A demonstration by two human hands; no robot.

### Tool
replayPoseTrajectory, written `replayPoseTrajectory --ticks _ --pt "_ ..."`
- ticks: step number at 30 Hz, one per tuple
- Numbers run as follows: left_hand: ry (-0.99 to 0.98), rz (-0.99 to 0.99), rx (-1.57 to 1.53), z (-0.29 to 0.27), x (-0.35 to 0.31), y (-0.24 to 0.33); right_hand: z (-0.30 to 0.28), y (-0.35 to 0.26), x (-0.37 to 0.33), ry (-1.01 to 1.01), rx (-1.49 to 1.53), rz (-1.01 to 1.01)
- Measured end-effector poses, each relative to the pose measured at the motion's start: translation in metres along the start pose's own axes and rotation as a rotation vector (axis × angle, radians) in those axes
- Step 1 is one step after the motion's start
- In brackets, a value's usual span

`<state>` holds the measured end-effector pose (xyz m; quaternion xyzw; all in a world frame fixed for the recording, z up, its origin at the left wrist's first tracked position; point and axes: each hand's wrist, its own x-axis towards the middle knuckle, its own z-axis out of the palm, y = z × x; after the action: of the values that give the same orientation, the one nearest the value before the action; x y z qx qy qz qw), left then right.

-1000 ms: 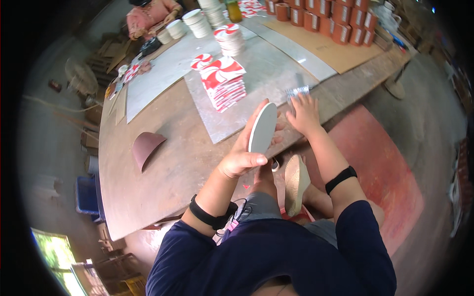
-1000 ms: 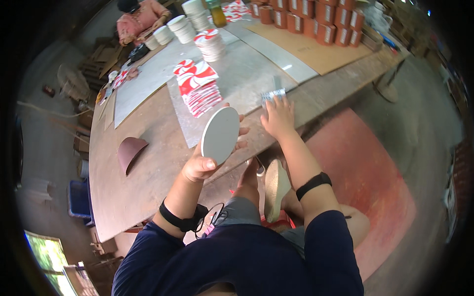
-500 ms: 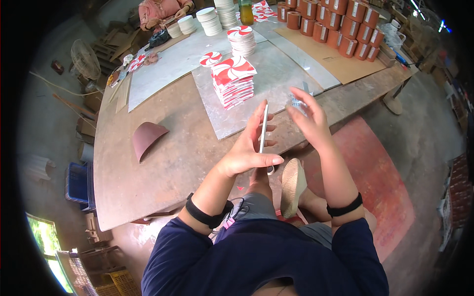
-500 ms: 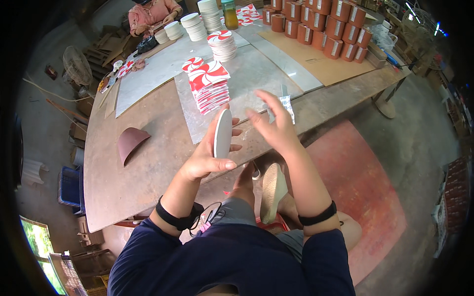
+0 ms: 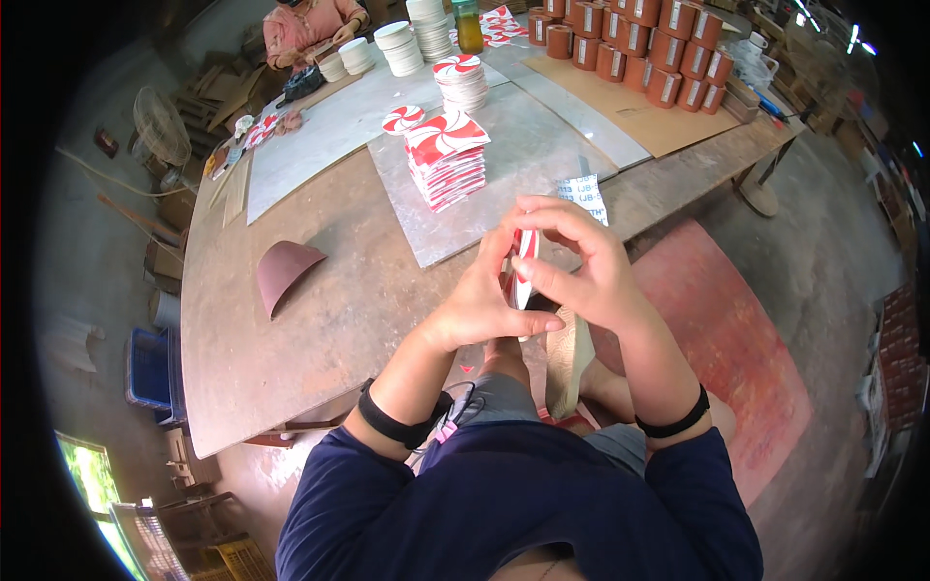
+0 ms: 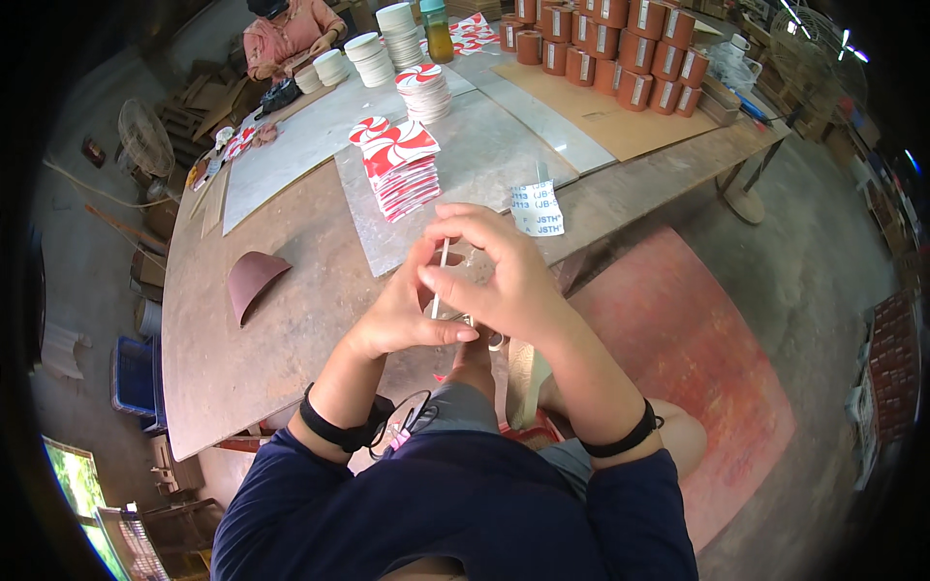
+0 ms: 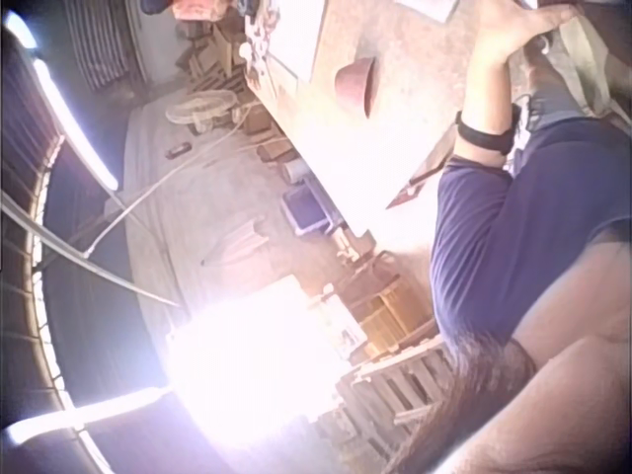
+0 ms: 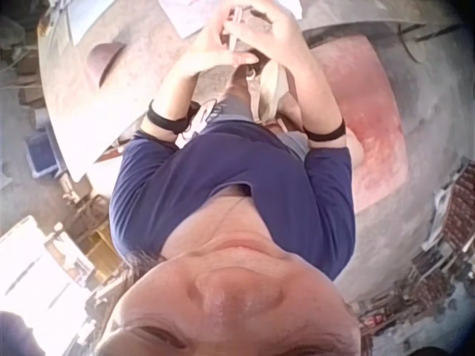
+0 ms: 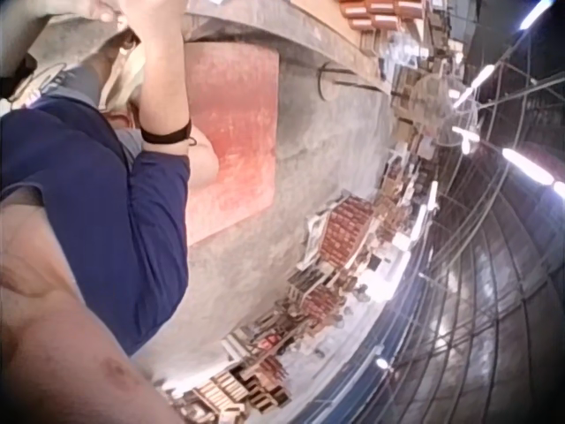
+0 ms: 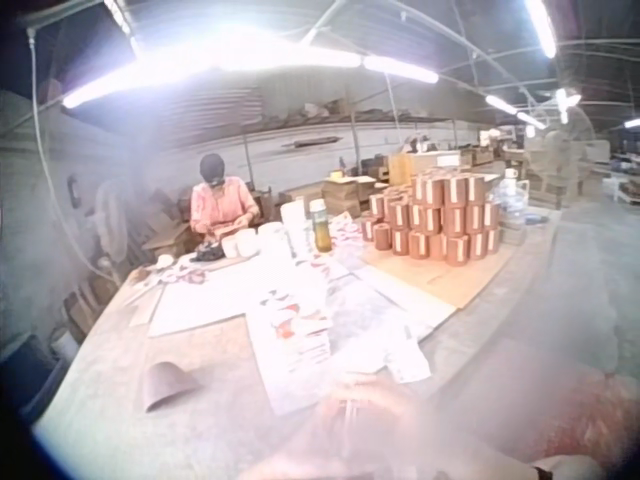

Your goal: Using sandpaper to smooth the edges and surfaces of small decorative ceramic discs with a red and white pattern.

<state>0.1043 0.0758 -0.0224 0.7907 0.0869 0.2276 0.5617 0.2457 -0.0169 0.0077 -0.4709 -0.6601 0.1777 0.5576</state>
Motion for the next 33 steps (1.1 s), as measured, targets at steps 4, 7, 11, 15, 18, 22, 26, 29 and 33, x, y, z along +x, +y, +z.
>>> replayPoseTrajectory --ticks 4,7,11,15,18,22,26,29,33 --pt "0.043 -0.045 -0.112 0.009 -0.004 0.014 0.003 -0.001 -0.003 0.161 0.273 0.163" --pt "0.016 -0.086 -0.108 0.008 -0.005 0.015 0.002 -0.001 -0.007 0.271 0.349 0.211" --pt "0.04 -0.062 -0.232 0.013 -0.006 0.017 0.002 -0.015 -0.017 0.229 0.24 0.11" --pt "0.035 -0.005 -0.19 0.014 -0.006 0.015 -0.003 -0.03 -0.022 0.091 0.028 -0.013" --pt "0.041 -0.042 -0.179 0.016 -0.008 0.018 -0.009 -0.031 -0.024 0.065 -0.138 -0.093" --pt "0.023 -0.106 -0.026 0.013 -0.01 0.022 -0.018 -0.044 -0.021 -0.057 -0.212 -0.026" --pt "-0.033 -0.121 0.125 0.011 -0.011 0.031 -0.028 -0.043 -0.02 -0.135 -0.245 -0.05" --pt "-0.055 -0.163 0.064 0.01 -0.012 0.033 -0.032 -0.044 -0.02 -0.143 -0.223 -0.028" --pt "-0.087 -0.186 0.066 0.009 -0.014 0.035 -0.034 -0.055 -0.02 -0.189 -0.259 -0.01"
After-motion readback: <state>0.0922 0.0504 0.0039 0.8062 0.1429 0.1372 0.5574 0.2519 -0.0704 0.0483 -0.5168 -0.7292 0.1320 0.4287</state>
